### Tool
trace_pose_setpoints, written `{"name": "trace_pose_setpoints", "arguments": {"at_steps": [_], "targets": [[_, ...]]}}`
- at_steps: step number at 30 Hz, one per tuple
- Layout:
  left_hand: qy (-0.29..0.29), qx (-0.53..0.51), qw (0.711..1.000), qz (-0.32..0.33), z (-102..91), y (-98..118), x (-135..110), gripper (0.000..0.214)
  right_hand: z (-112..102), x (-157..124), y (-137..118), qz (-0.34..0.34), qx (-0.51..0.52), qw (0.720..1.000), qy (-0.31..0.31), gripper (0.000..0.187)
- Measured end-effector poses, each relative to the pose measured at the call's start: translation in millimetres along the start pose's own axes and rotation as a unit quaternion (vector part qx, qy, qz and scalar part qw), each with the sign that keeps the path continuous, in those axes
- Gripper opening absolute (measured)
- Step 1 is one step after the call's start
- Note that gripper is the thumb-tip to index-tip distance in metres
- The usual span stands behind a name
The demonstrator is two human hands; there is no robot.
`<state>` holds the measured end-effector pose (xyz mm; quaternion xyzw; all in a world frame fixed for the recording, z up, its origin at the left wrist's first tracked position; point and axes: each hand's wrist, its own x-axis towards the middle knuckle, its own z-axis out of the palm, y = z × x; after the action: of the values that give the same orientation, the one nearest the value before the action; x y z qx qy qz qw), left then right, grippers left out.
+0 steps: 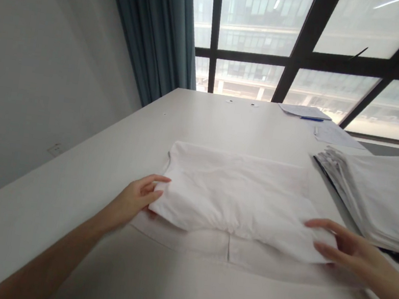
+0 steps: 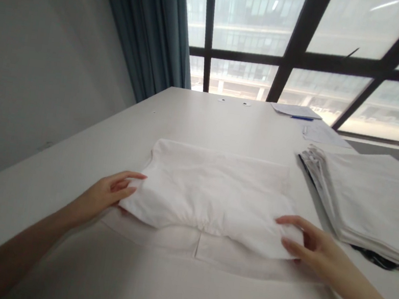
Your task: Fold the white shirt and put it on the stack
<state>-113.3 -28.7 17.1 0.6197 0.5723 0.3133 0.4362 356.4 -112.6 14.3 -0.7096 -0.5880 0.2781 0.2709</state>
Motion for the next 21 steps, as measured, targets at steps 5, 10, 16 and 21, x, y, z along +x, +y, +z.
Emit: {"name": "trace_pose_setpoints", "arguments": {"at_steps": [5,10,16,21], "targets": [[0.094,0.282,0.936,0.188,8.2,-6.5,-3.0,0.028,0.9,-3.9,4.8,-0.098,-0.177,0.979,0.028,0.053],[0.008,0.372,0.829,0.418,34.4,10.2,-22.3,0.030,19.1,-16.1,-24.9,-0.310,-0.256,0.906,0.128,0.040],[-0.016,0.456,0.752,0.475,63.9,6.7,-22.3,0.035,67.5,-22.8,-51.0,-0.444,-0.302,0.843,0.029,0.035],[0.009,0.439,0.742,0.507,63.7,3.0,-16.9,0.038,72.5,-16.5,-44.1,-0.459,-0.282,0.839,0.082,0.028]]}}
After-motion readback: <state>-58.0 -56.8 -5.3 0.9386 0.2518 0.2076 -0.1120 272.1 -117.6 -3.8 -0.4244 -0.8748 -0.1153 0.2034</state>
